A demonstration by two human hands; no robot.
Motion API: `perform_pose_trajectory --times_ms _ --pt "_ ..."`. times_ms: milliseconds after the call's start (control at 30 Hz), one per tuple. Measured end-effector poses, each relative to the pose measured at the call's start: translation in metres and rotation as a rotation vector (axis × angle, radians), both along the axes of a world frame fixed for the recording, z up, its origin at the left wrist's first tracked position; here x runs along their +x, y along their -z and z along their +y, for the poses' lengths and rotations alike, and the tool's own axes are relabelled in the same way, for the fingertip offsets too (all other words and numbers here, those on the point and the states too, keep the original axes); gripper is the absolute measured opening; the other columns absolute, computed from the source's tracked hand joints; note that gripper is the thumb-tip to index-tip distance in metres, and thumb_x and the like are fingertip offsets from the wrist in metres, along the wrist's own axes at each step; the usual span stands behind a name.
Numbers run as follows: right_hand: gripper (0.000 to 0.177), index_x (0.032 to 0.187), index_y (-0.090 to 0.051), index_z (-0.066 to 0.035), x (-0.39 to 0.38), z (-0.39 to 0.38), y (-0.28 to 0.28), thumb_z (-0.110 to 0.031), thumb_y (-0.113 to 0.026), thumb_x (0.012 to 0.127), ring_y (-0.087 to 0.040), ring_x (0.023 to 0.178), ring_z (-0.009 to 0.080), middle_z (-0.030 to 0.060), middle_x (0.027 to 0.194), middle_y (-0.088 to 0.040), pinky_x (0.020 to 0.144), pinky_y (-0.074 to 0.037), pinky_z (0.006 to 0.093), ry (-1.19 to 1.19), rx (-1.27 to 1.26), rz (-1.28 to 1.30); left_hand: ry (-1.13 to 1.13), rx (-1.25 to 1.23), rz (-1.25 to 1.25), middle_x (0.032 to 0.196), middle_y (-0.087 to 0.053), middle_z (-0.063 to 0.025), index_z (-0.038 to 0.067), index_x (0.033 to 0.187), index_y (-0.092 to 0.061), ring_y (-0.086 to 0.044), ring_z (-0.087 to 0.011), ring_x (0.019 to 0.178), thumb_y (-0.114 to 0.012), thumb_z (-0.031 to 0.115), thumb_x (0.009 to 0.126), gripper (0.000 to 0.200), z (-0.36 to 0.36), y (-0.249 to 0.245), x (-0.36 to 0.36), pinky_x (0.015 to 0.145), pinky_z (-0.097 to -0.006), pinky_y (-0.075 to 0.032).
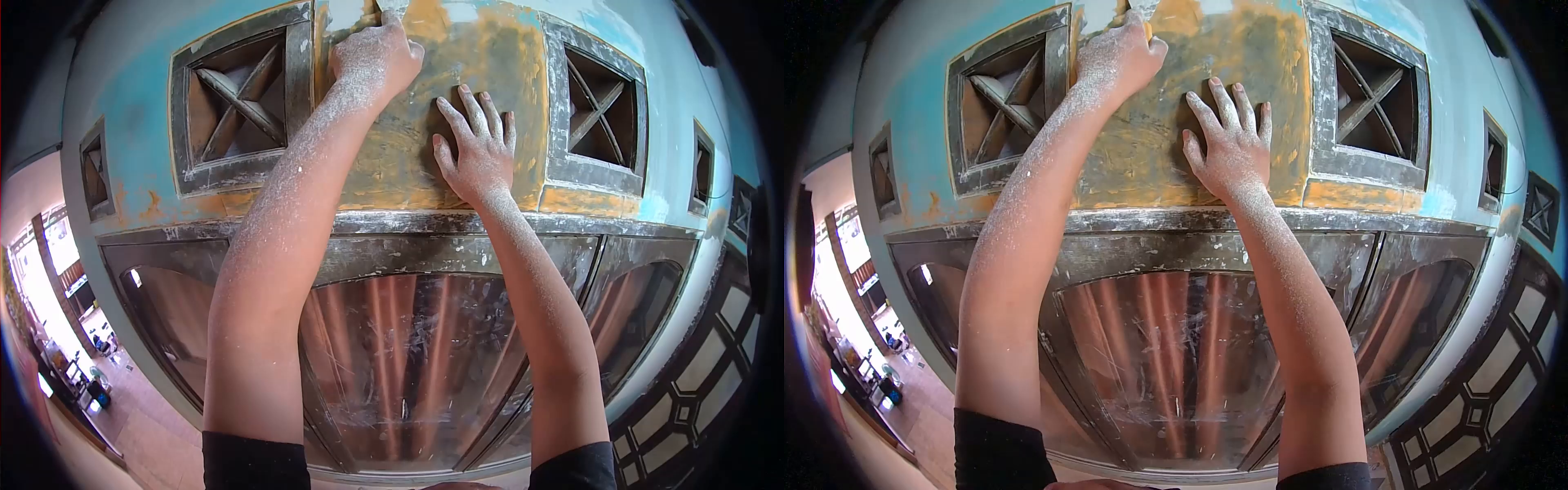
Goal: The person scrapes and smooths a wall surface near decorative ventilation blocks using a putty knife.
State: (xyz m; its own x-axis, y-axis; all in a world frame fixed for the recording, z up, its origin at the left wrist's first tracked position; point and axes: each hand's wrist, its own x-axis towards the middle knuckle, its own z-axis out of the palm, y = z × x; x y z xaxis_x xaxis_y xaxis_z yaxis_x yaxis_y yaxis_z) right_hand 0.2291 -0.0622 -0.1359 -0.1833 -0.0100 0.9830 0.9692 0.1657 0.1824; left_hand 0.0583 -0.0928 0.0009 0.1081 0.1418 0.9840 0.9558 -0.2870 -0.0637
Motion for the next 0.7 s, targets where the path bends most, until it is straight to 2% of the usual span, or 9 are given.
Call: perform_pose_trajectory --times_ms 400,700 --pt "0.056 0.151 -0.047 -0.031 0.002 -0.002 0.001 -0.043 -0.057 0.098 -0.03 0.152 0.0318 0.005 0.163 -0.037 0.125 -0.017 0.061 -0.02 0.006 0.007 -0.016 -0.028 -0.011 0.109 -0.072 -0.0282 0.0 0.138 -0.049 -0.07 -0.0449 0.102 -0.051 0.038 0.096 0.057 -0.013 0.001 -0.004 0.091 -0.0556 -0.054" --pt "0.055 0.15 -0.048 -0.031 0.002 -0.001 0.001 -0.043 -0.057 0.097 -0.031 0.152 0.0319 0.0049 0.162 -0.038 0.125 -0.018 0.061 -0.039 0.023 0.002 -0.102 -0.07 -0.007 0.101 -0.073 -0.0243 0.012 0.139 -0.05 -0.07 -0.0444 0.097 -0.048 0.04 0.099 0.05 -0.013 0.026 -0.061 0.087 -0.0564 -0.054"
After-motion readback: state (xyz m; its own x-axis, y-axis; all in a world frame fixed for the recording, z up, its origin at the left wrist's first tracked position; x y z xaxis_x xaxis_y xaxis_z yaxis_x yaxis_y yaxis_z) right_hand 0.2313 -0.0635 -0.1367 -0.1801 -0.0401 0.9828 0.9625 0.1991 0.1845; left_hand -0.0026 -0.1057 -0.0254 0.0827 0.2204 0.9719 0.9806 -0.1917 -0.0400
